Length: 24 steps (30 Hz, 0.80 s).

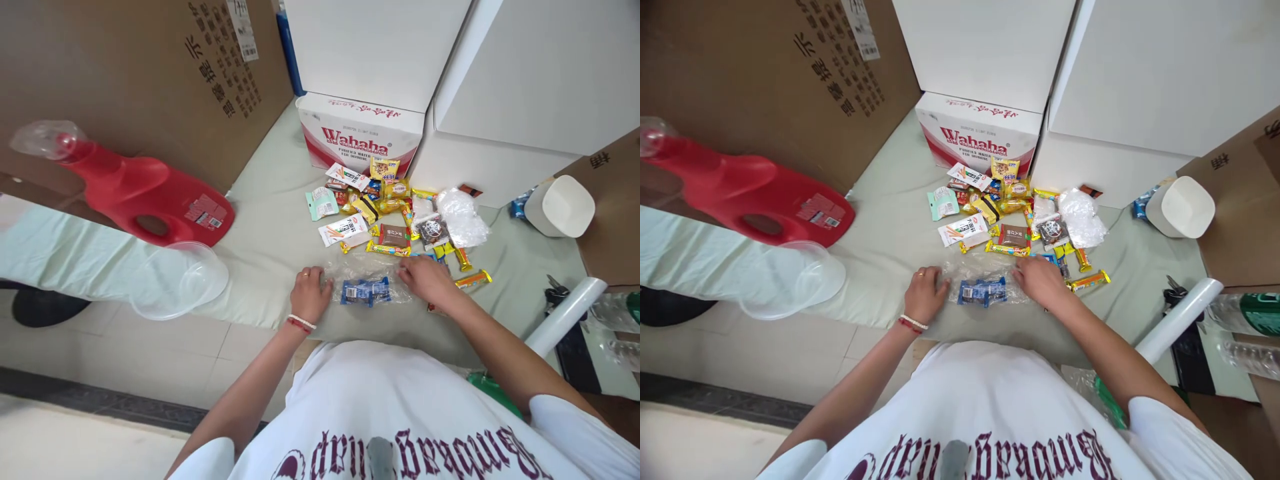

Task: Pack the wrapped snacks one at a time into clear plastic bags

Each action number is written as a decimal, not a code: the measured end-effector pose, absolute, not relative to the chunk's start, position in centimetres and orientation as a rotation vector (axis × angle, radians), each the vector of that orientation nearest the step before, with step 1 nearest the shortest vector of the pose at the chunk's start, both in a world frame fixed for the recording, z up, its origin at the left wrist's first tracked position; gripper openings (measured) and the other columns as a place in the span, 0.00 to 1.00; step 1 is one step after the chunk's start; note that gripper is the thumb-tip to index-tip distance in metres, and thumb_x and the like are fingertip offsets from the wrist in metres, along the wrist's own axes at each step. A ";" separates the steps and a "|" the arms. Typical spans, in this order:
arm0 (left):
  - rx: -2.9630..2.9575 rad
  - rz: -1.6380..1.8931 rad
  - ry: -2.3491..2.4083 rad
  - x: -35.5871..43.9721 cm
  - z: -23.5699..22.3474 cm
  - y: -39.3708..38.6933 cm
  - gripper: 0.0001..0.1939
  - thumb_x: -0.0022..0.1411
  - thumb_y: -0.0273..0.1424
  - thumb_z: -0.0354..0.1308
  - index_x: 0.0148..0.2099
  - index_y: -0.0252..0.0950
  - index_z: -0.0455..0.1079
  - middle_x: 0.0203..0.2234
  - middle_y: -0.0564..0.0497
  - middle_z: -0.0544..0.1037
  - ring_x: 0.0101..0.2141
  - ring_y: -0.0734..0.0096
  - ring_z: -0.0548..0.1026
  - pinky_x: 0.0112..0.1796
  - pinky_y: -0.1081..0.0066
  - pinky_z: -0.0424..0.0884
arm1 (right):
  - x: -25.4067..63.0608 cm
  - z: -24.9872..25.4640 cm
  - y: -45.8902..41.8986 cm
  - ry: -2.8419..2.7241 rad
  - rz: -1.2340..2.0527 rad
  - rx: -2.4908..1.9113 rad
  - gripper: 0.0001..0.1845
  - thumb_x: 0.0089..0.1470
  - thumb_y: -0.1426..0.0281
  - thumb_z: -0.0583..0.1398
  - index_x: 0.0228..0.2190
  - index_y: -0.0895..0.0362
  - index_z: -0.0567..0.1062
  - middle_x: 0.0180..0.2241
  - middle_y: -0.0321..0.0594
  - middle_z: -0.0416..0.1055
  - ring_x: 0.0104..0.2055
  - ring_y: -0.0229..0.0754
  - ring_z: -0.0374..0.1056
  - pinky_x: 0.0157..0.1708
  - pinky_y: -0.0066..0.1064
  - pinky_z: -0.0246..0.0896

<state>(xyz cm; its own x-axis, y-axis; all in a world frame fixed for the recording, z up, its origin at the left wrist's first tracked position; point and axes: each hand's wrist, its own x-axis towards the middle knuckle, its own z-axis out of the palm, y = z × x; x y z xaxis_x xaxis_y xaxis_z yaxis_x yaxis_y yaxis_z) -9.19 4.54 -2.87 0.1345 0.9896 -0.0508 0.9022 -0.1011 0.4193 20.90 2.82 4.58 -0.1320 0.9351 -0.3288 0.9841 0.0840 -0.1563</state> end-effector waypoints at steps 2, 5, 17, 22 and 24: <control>2.056 0.525 1.854 -8.8 -3.4 4.3 0.23 0.64 0.39 0.57 0.57 0.33 0.67 0.49 0.36 0.74 0.52 0.48 0.72 0.50 0.55 0.70 | 18.6 4.7 4.7 2.405 -0.451 1.861 0.16 0.67 0.61 0.56 0.49 0.57 0.77 0.46 0.52 0.76 0.54 0.55 0.65 0.45 0.37 0.60; 2.006 0.659 1.804 -8.2 -3.7 4.3 0.38 0.61 0.41 0.61 0.68 0.31 0.57 0.49 0.37 0.76 0.51 0.47 0.72 0.53 0.51 0.69 | 15.3 3.7 7.2 2.534 -0.471 1.687 0.22 0.63 0.65 0.61 0.55 0.60 0.73 0.50 0.55 0.74 0.57 0.58 0.61 0.52 0.41 0.58; 1.893 0.362 1.843 -6.7 -3.0 5.7 0.07 0.59 0.35 0.61 0.31 0.40 0.68 0.28 0.48 0.77 0.41 0.53 0.72 0.44 0.58 0.63 | 14.9 5.0 8.4 2.641 -0.684 1.479 0.07 0.61 0.70 0.60 0.39 0.58 0.77 0.43 0.46 0.75 0.44 0.47 0.68 0.39 0.31 0.55; 1.974 0.395 1.851 -6.7 -3.2 5.3 0.02 0.58 0.27 0.57 0.34 0.40 0.70 0.36 0.45 0.78 0.44 0.52 0.72 0.43 0.58 0.64 | 13.9 4.6 3.8 2.647 -0.628 1.177 0.15 0.67 0.71 0.54 0.50 0.53 0.77 0.40 0.44 0.75 0.38 0.44 0.69 0.32 0.31 0.51; 1.970 0.413 1.807 -7.5 -3.0 5.4 0.10 0.56 0.26 0.57 0.42 0.39 0.72 0.36 0.46 0.79 0.44 0.52 0.73 0.44 0.57 0.66 | 14.1 3.6 2.1 2.653 -0.608 1.084 0.19 0.66 0.73 0.54 0.54 0.50 0.76 0.42 0.44 0.74 0.40 0.45 0.69 0.33 0.31 0.53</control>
<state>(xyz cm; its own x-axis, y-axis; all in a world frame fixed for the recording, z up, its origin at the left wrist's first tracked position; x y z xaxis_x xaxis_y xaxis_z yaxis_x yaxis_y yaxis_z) -7.51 5.38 -3.00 0.1049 0.9920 -0.0702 0.8628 -0.0556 0.5025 14.05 2.13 3.61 -0.7069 0.6191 -0.3421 0.7063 0.6441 -0.2937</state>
